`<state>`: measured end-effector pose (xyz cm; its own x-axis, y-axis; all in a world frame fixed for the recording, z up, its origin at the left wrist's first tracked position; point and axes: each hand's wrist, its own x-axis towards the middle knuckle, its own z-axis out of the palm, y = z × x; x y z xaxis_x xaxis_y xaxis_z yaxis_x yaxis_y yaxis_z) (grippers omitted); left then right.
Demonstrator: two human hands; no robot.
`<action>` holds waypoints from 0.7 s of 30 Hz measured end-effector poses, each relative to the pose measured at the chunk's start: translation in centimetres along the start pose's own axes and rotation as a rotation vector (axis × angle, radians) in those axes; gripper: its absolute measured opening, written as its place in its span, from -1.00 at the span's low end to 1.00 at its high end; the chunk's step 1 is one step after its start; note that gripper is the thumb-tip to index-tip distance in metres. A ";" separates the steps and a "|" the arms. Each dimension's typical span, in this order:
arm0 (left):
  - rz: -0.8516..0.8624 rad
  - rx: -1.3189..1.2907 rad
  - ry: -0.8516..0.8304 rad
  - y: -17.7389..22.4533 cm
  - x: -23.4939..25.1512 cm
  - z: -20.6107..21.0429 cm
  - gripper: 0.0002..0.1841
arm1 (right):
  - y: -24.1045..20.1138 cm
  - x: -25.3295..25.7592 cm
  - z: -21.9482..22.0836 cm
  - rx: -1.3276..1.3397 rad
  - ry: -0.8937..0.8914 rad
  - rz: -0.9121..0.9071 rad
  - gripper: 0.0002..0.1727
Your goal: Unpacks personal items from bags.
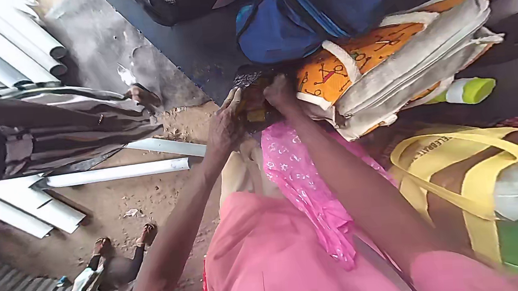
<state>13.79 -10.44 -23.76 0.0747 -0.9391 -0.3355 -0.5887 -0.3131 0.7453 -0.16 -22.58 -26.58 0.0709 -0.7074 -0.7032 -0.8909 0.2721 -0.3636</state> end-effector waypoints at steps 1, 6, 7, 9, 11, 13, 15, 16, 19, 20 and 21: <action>-0.017 -0.004 -0.010 -0.1 -0.1 0.2 -0.48 | 0.3 0.5 0.1 0.062 0.015 -0.009 -0.63; -0.093 -0.030 -0.039 0.4 0.6 0.0 -0.46 | 1.5 1.7 1.0 0.361 -0.001 0.049 -0.60; -0.102 -0.028 -0.042 0.7 0.8 -0.3 -0.45 | 1.5 1.7 1.2 0.367 -0.012 0.070 -0.58; -0.093 -0.020 -0.025 1.0 0.8 -0.6 -0.44 | 1.5 2.0 1.8 0.321 -0.040 0.092 -0.54; -0.063 -0.006 -0.015 0.9 0.5 -0.7 -0.44 | 1.5 2.0 2.1 0.237 -0.078 0.106 -0.38; -0.049 0.003 -0.016 0.6 0.3 -0.7 -0.46 | 1.1 1.5 2.0 0.115 -0.063 0.091 -0.34; -0.084 -0.013 -0.033 0.3 0.0 -0.9 -0.44 | 0.0 -0.3 1.3 -0.060 -0.001 0.054 -0.35; -0.107 -0.018 -0.036 0.1 -0.1 -1.0 -0.41 | -0.2 -1.1 1.3 -0.101 0.040 0.018 -0.39; -0.159 -0.041 -0.037 0.2 0.1 -1.4 -0.32 | 0.5 -1.9 2.0 -0.042 0.091 -0.158 -0.44; -0.161 -0.048 -0.038 0.1 0.2 -1.4 -0.31 | 0.6 -1.9 2.5 -0.018 0.077 -0.201 -0.43; -0.159 -0.053 -0.039 0.1 0.2 -1.4 -0.31 | 0.6 -1.7 3.0 -0.007 0.049 -0.221 -0.42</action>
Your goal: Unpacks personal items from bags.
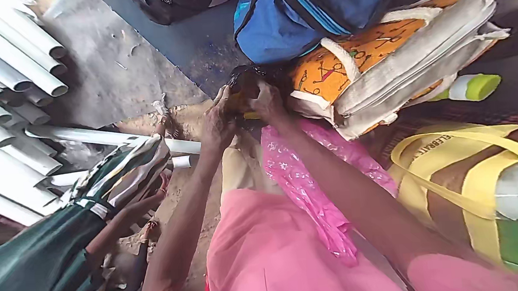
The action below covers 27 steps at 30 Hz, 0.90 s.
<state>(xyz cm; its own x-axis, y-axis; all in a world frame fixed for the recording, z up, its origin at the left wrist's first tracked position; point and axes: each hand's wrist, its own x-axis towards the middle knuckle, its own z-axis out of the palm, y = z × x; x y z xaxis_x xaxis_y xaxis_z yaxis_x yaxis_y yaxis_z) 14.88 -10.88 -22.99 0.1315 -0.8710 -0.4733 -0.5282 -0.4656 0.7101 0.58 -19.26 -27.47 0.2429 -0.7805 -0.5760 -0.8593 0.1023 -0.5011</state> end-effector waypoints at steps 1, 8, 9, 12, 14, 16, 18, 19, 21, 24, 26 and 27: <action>0.001 -0.006 -0.005 0.0 0.1 0.0 -0.31 | -0.3 0.3 0.6 0.000 -0.033 0.006 -0.43; -0.048 -0.050 -0.005 0.4 -0.6 0.0 -0.31 | -1.7 1.9 2.0 0.114 0.043 0.072 -0.33; -0.056 -0.054 -0.001 0.4 -0.7 -0.1 -0.30 | -1.4 2.0 1.6 0.164 0.081 0.117 -0.37; -0.086 -0.065 -0.009 0.4 -0.5 -0.2 -0.28 | 0.5 1.8 0.2 0.429 0.151 0.190 -0.45; -0.074 -0.084 0.001 0.2 -0.3 0.1 -0.28 | 1.4 1.1 -0.6 0.587 0.154 0.224 -0.61; -0.064 -0.102 -0.002 0.0 -0.1 0.5 -0.28 | 1.2 0.5 -1.1 0.698 0.158 0.248 -0.75; -0.070 -0.100 -0.004 0.2 -0.2 0.5 -0.28 | 0.6 0.2 -1.2 0.838 0.167 0.298 -0.80; -0.077 -0.099 0.003 0.3 -0.2 0.4 -0.27 | 0.3 0.3 -1.2 0.922 0.170 0.319 -0.80; -0.085 -0.097 0.015 0.5 -0.4 0.2 -0.25 | 0.1 0.4 -1.3 1.079 0.181 0.313 -0.80; -0.019 -0.088 0.076 0.7 -0.9 0.0 -0.32 | -0.3 0.2 -2.1 1.246 0.197 0.342 -0.78; 0.053 -0.112 0.154 1.3 -1.3 -0.2 -0.41 | -0.6 -0.2 -3.0 1.309 0.144 0.407 -0.73; 0.093 -0.113 0.205 1.7 -1.6 -0.4 -0.46 | -0.8 -0.6 -3.5 1.346 0.082 0.436 -0.70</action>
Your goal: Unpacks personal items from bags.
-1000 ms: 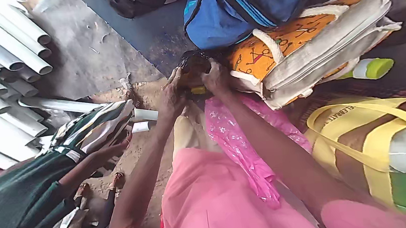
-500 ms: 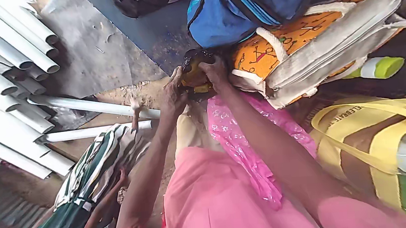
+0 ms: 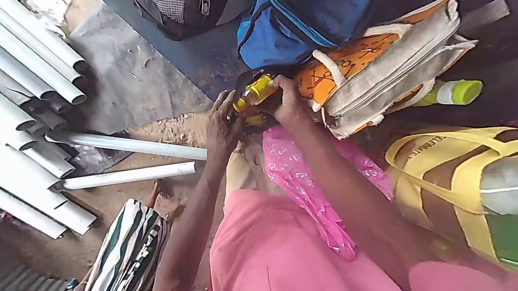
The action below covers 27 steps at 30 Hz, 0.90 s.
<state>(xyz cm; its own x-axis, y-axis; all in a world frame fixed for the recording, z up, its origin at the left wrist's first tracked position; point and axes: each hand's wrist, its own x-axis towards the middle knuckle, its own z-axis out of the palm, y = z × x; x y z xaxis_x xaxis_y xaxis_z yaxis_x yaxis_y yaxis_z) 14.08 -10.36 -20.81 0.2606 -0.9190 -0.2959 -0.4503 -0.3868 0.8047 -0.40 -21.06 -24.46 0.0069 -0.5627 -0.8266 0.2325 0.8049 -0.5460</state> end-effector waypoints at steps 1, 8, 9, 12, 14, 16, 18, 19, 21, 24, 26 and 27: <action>0.029 -0.001 0.043 0.7 -0.1 -0.3 -0.52 | -0.3 -0.6 0.0 0.038 -0.038 0.049 -0.68; 0.173 0.017 0.045 5.1 -1.5 -4.1 -0.68 | -1.3 -5.4 -0.6 0.108 -0.260 0.115 -0.58; 0.185 0.034 0.039 5.8 -1.6 -4.8 -0.69 | -1.5 -5.9 -0.8 0.083 -0.299 0.119 -0.56; 0.179 0.110 0.017 8.5 -1.1 -6.9 -0.70 | -2.4 -7.3 -1.5 -0.165 -0.342 -0.002 -0.60; 0.185 0.178 0.015 10.1 -0.4 -7.8 -0.72 | -3.7 -9.1 -2.1 -0.445 -0.391 -0.242 -0.59; 0.186 0.242 -0.009 11.7 -0.4 -8.6 -0.73 | -5.0 -10.8 -2.7 -0.678 -0.479 -0.472 -0.52; 0.175 0.303 -0.029 13.5 -0.6 -8.9 -0.73 | -6.1 -12.5 -2.9 -0.785 -0.568 -0.613 -0.38; 0.181 0.323 -0.034 14.2 -0.8 -8.8 -0.73 | -6.4 -12.8 -2.8 -0.813 -0.598 -0.656 -0.30; 0.211 0.334 -0.030 15.4 -1.2 -8.5 -0.71 | -6.7 -13.1 -2.6 -0.855 -0.616 -0.713 -0.20; 0.258 0.275 -0.035 16.4 -1.9 -8.3 -0.71 | -6.9 -14.0 -3.3 -0.768 -0.683 -0.719 -0.36; 0.337 0.144 -0.116 16.2 -2.2 -8.7 -0.69 | -7.4 -15.4 -4.2 -0.642 -0.804 -0.634 -0.53; 0.373 0.072 -0.171 15.9 -2.1 -8.8 -0.66 | -7.7 -15.9 -4.4 -0.605 -0.849 -0.585 -0.58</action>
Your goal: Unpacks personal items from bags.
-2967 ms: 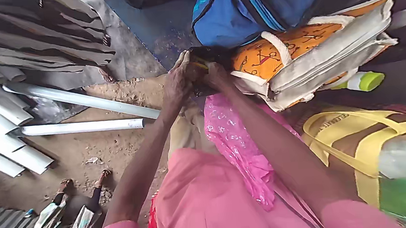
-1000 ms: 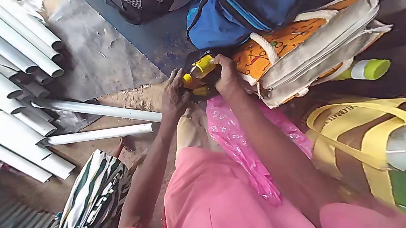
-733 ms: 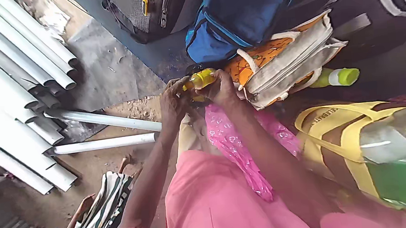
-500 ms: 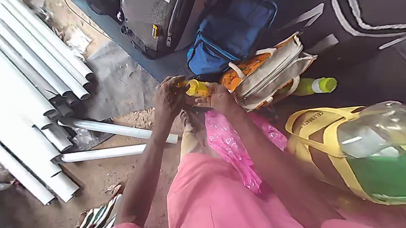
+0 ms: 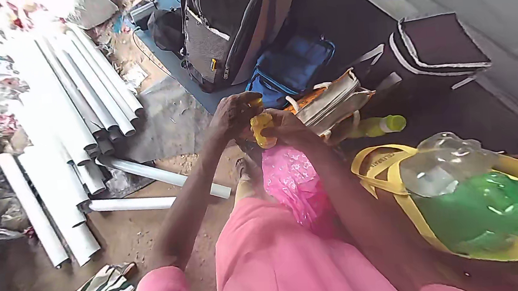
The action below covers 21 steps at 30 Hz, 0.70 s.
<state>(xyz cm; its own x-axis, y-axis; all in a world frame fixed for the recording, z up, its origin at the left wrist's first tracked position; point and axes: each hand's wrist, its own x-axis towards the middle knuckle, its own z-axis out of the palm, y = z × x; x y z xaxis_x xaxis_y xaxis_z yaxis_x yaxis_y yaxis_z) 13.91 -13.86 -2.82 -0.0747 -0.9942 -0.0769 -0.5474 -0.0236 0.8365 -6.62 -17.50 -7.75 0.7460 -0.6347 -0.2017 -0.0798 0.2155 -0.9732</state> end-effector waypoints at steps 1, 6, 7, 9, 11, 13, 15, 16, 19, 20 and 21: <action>0.020 -0.071 -0.027 -0.2 0.0 0.0 -0.65 | -0.3 -0.2 -0.1 0.049 -0.023 0.011 -0.61; -0.027 -0.182 0.124 -0.1 -0.7 1.5 -0.69 | -0.8 -0.8 0.2 0.003 0.057 -0.018 -0.60; -0.054 -0.135 0.169 0.0 -0.9 2.0 -0.69 | -0.5 -0.6 0.2 -0.087 0.112 -0.028 -0.55; -0.117 -0.043 0.263 0.4 -0.9 2.9 -0.70 | -0.1 -0.3 0.2 -0.333 0.228 -0.045 -0.44; -0.186 -0.027 0.331 1.0 -0.8 3.0 -0.66 | -0.7 -0.3 0.3 -0.493 0.306 -0.033 -0.36; -0.126 -0.103 0.275 0.8 -0.4 2.3 -0.66 | -1.4 -0.5 -0.1 -0.517 0.313 -0.056 -0.35; -0.027 -0.152 0.131 1.2 -0.3 1.5 -0.62 | -2.2 -1.4 -0.7 -0.457 0.261 -0.080 -0.38; 0.013 -0.118 0.091 1.6 -0.2 1.1 -0.63 | -2.8 -1.9 -0.9 -0.436 0.244 -0.096 -0.37; -0.051 0.101 0.112 3.0 0.1 0.6 -0.74 | -3.6 -2.3 -1.0 -0.490 0.255 -0.093 -0.35; -0.124 0.172 0.124 3.4 0.0 0.8 -0.68 | -3.6 -2.3 -0.9 -0.528 0.273 -0.089 -0.35; -0.176 0.208 0.135 3.7 0.0 0.9 -0.61 | -3.5 -2.2 -0.8 -0.555 0.288 -0.087 -0.36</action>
<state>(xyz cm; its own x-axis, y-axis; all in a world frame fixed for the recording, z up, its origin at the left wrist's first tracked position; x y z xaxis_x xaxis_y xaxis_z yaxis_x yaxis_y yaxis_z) 11.10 -13.83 -0.20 0.1405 -0.9820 -0.1265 -0.7022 -0.1889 0.6865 -8.50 -17.46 -4.02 0.5636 -0.8234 -0.0659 -0.4161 -0.2140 -0.8838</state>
